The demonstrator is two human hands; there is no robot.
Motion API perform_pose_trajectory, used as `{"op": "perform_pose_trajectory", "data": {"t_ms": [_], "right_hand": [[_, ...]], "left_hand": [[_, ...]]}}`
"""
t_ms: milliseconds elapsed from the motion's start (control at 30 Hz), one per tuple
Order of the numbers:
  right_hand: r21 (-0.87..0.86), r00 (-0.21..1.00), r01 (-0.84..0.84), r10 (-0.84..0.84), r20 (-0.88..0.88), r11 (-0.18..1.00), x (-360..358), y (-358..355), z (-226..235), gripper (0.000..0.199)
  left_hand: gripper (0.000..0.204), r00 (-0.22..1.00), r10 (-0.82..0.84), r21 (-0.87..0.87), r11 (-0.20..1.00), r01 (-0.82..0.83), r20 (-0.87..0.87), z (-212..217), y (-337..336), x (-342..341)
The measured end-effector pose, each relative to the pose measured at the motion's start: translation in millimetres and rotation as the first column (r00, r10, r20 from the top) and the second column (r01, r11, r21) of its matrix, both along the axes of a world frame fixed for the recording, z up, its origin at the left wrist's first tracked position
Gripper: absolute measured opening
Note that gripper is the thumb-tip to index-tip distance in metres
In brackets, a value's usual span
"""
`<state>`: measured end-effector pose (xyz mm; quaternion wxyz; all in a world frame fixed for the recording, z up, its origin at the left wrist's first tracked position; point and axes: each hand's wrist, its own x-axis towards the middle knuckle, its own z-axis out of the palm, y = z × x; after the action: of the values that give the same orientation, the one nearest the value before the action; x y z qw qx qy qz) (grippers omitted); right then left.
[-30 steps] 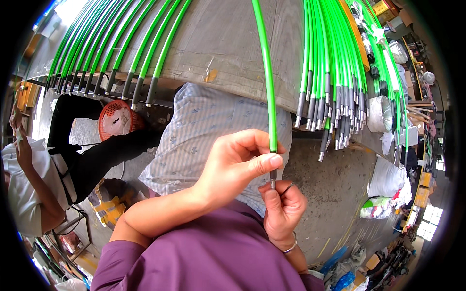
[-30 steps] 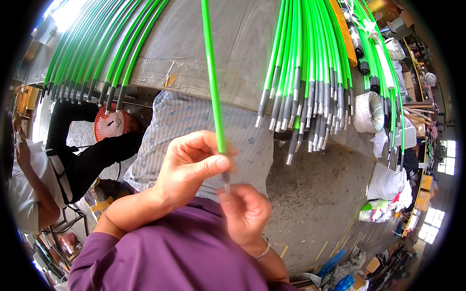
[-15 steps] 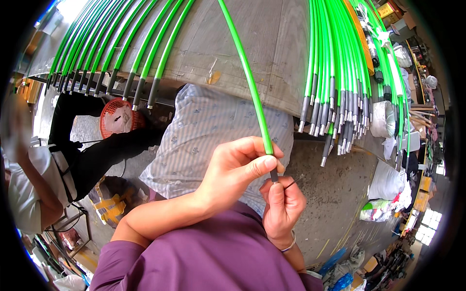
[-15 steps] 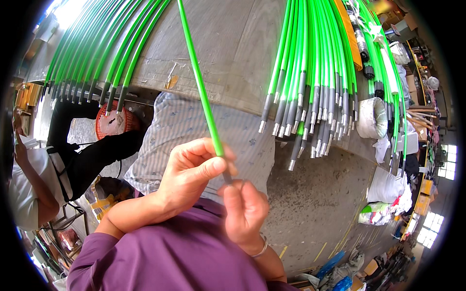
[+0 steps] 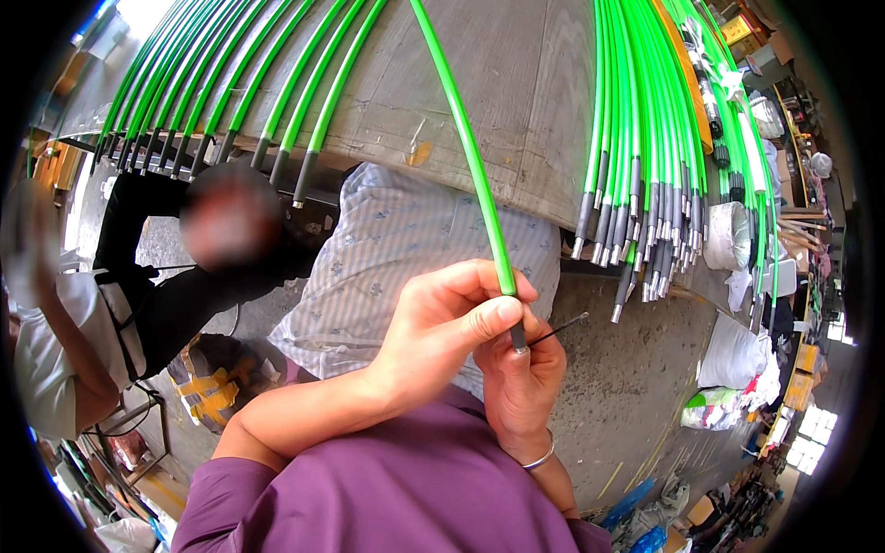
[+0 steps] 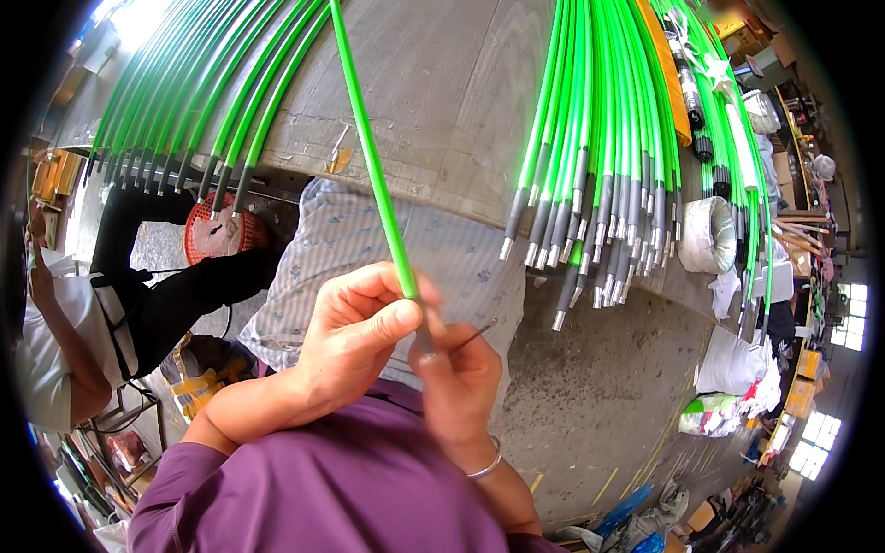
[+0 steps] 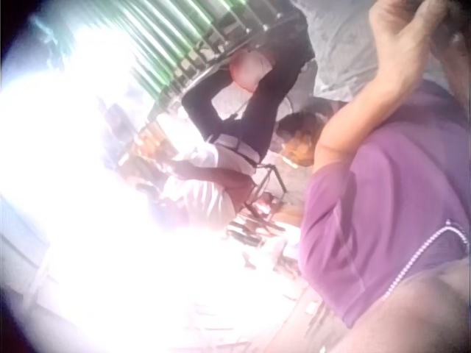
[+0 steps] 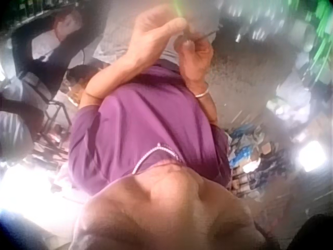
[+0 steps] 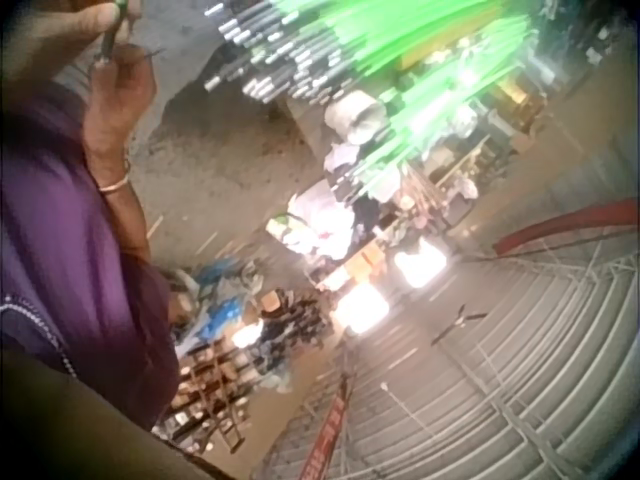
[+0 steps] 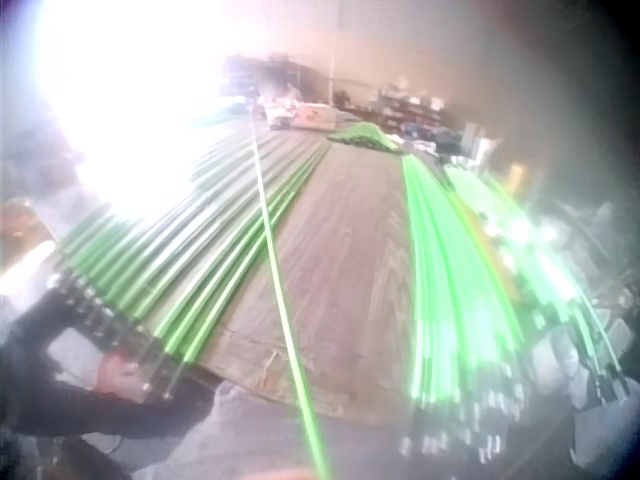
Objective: The person repeatedly picks up green cables with metal connectors from a table and uses a thin black tool to manipulate the connector end. They then place the cables back onto the table in a neat row. The task is performed in a repetitive loop throughout the video.
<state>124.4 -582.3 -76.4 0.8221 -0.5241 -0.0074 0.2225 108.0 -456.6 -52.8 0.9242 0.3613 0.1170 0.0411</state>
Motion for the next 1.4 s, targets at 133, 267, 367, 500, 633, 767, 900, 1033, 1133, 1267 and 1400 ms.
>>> {"op": "perform_pose_trajectory", "data": {"t_ms": [133, 267, 367, 500, 633, 767, 900, 1033, 1133, 1267, 1400], "right_hand": [[-0.242, 1.0, -0.003, 0.002, -0.007, 0.97, -1.5, -4.8, -0.4, 0.01], [-0.021, 0.996, -0.07, 0.071, 0.06, 0.997, -1.8, -7.9, -2.7, 0.035], [0.04, 0.991, -0.095, 0.09, 0.097, 0.995, 0.1, -5.8, -5.7, 0.042], [0.0, 0.994, -0.084, 0.083, 0.068, 0.997, 2.9, -4.2, -0.2, 0.044], [-0.019, 0.993, -0.097, 0.098, 0.065, 0.995, 6.7, 4.7, -0.2, 0.043], [0.022, 0.992, -0.101, 0.098, 0.081, 0.995, 7.1, 8.6, -3.5, 0.033], [-0.042, 0.98, -0.133, 0.137, 0.144, 0.99, 3.9, 20.9, 6.8, 0.035], [-0.059, 0.982, -0.114, 0.121, 0.144, 0.992, 1.6, 23.7, 6.8, 0.036], [-0.082, 0.984, -0.107, 0.117, 0.131, 0.991, -0.6, 26.0, 8.7, 0.036], [-0.073, 0.986, -0.142, 0.148, 0.081, 0.987, -1.4, 28.2, 15.1, 0.037], [-0.068, 0.985, -0.149, 0.154, 0.081, 0.987, -0.6, 21.4, 16.2, 0.038]], "left_hand": [[0.018, 1.0, 0.01, 0.051, 0.999, -0.009, -0.021, 13.6, 16.7, -10.2], [0.019, 0.989, 0.101, 0.267, 0.955, -0.128, 0.112, 46.3, 56.5, -37.1], [0.021, 0.942, 0.335, 0.527, 0.798, -0.293, 0.017, 73.1, 102.4, -62.3], [0.018, 0.846, 0.495, 0.981, -0.095, -0.171, 0.196, 73.0, 231.4, -107.0], [0.012, 0.683, 0.718, 0.935, -0.319, 0.156, 0.131, 67.6, 376.1, -147.1], [0.01, 0.634, 0.722, 0.637, -0.633, 0.44, 0.279, 76.6, 427.4, -153.7], [0.011, 0.586, 0.788, 0.531, -0.585, 0.613, 0.191, 57.4, 474.4, -157.8], [0.012, 0.581, 0.797, 0.555, -0.563, 0.612, 0.167, 43.8, 497.7, -158.7], [0.014, 0.543, 0.837, 0.588, -0.47, 0.658, 0.062, 45.8, 496.7, -148.7], [0.017, 0.474, 0.879, 0.615, -0.403, 0.678, 0.053, 39.9, 513.2, -167.7], [0.016, 0.436, 0.874, 0.612, -0.468, 0.638, 0.214, 62.6, 481.1, -158.9]]}}
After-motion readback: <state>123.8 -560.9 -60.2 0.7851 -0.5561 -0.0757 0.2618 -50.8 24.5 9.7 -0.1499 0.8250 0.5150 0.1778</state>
